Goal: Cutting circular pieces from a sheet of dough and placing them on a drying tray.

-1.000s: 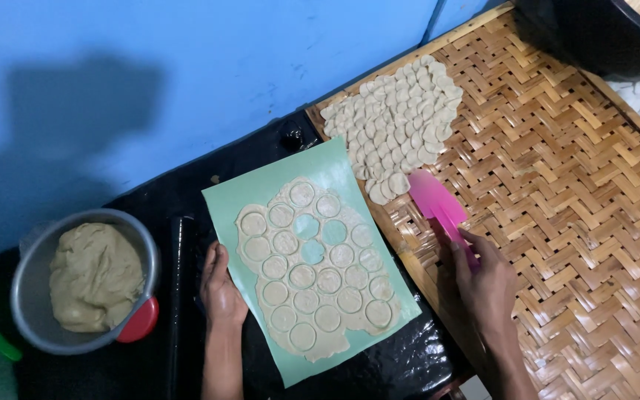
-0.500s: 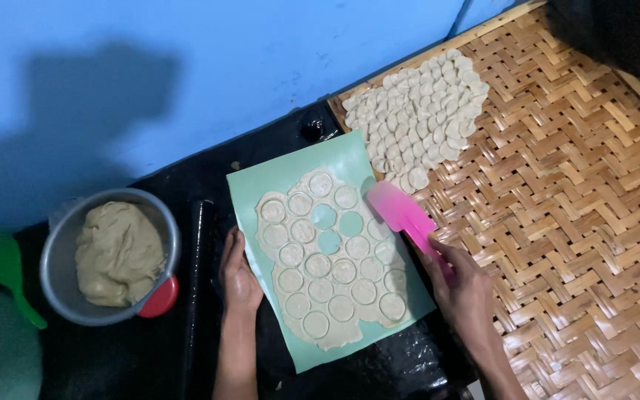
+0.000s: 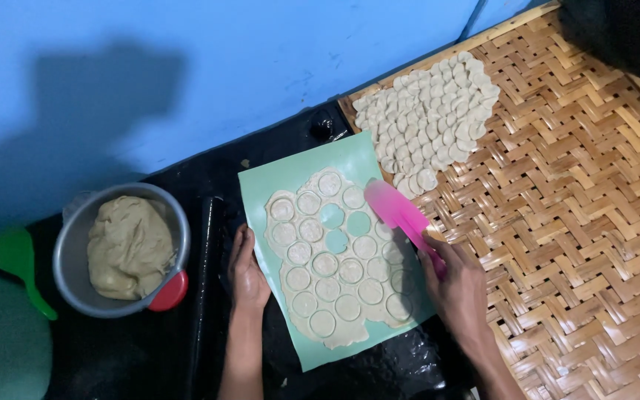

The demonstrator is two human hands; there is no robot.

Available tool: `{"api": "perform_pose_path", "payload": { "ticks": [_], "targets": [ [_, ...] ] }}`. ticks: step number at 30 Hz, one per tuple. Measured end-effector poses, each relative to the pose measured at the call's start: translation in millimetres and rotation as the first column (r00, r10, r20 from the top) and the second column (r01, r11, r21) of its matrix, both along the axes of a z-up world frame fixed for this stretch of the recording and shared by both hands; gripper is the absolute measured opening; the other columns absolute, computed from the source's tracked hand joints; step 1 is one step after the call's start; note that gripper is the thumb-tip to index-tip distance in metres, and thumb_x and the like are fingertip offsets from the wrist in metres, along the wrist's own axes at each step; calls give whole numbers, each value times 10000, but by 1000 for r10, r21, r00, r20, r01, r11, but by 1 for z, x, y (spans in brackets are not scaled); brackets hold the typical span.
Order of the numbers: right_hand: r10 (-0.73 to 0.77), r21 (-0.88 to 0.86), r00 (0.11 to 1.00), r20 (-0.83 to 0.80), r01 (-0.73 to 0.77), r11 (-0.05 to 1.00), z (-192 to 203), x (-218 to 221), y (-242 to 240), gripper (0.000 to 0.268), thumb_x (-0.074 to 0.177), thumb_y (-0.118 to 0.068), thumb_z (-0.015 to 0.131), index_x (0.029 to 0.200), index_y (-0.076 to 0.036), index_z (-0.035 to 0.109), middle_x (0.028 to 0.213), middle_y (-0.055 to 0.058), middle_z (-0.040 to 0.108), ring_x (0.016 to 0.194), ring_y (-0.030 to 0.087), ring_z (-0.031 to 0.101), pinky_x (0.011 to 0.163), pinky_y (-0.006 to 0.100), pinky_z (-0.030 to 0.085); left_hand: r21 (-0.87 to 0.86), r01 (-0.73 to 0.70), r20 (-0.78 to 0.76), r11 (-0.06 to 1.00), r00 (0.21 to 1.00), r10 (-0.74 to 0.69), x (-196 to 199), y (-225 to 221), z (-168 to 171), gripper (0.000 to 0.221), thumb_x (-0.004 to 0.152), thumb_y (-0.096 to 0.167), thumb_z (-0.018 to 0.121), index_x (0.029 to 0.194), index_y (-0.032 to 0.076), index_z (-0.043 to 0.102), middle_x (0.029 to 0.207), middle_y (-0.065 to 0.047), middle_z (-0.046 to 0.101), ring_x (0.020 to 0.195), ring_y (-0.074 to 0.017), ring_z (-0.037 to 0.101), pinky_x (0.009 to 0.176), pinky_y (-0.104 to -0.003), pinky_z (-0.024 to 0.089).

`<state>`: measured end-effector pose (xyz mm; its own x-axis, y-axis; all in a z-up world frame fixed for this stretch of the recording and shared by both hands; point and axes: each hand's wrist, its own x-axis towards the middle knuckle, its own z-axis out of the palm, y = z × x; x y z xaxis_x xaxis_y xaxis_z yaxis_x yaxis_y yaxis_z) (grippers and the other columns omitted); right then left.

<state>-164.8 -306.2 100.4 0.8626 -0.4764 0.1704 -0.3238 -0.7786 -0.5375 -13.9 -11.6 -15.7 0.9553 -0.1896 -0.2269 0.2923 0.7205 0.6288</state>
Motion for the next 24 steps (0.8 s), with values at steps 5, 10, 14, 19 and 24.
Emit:
{"api": "perform_pose_path", "payload": {
  "ticks": [5, 10, 14, 19, 24],
  "targets": [
    [5, 61, 1000, 14, -6, 998, -7, 2, -4, 281, 917, -208, 717, 1168, -86, 750, 1019, 166, 748, 766, 306, 742, 700, 407, 590, 40, 3, -10, 999, 1000, -3, -1, -3, 16, 302, 1038, 269, 575, 1281, 90, 585, 1235, -39, 659, 1169, -171, 609, 1018, -347, 479],
    [-13, 105, 1000, -29, 16, 994, -10, 7, -4, 268, 925, -216, 710, 1162, -96, 746, 1085, 150, 757, 761, 285, 762, 702, 389, 605, 41, 17, 5, 999, 1000, -17, -1, -3, 19, 317, 1043, 278, 581, 1288, 77, 576, 1234, -49, 650, 1158, -178, 607, 1013, -356, 478],
    [17, 61, 1000, 9, -18, 998, -14, 7, -5, 268, 929, -221, 717, 1164, -96, 750, 1049, 149, 769, 782, 287, 752, 718, 400, 599, 34, 20, -4, 999, 1000, -19, -1, -3, 18, 316, 1037, 276, 580, 1287, 84, 572, 1229, -47, 653, 1155, -174, 608, 1013, -355, 480],
    [7, 138, 1000, -9, -5, 990, -18, 8, -7, 291, 925, -241, 722, 1185, -112, 746, 1003, 127, 786, 766, 245, 759, 716, 375, 605, 15, 33, 12, 999, 999, -33, -1, -2, 15, 297, 1054, 275, 575, 1277, 78, 568, 1231, -46, 648, 1163, -174, 607, 1021, -355, 477],
    [20, 417, 1000, -1, -17, 909, -29, 5, -17, 307, 927, -227, 713, 1201, -91, 742, 1002, 70, 802, 830, 134, 755, 736, 305, 592, 16, 24, 28, 1000, 999, -25, -1, -2, 15, 302, 1057, 270, 567, 1287, 74, 576, 1237, -48, 651, 1173, -173, 605, 1037, -354, 464]
  ]
}}
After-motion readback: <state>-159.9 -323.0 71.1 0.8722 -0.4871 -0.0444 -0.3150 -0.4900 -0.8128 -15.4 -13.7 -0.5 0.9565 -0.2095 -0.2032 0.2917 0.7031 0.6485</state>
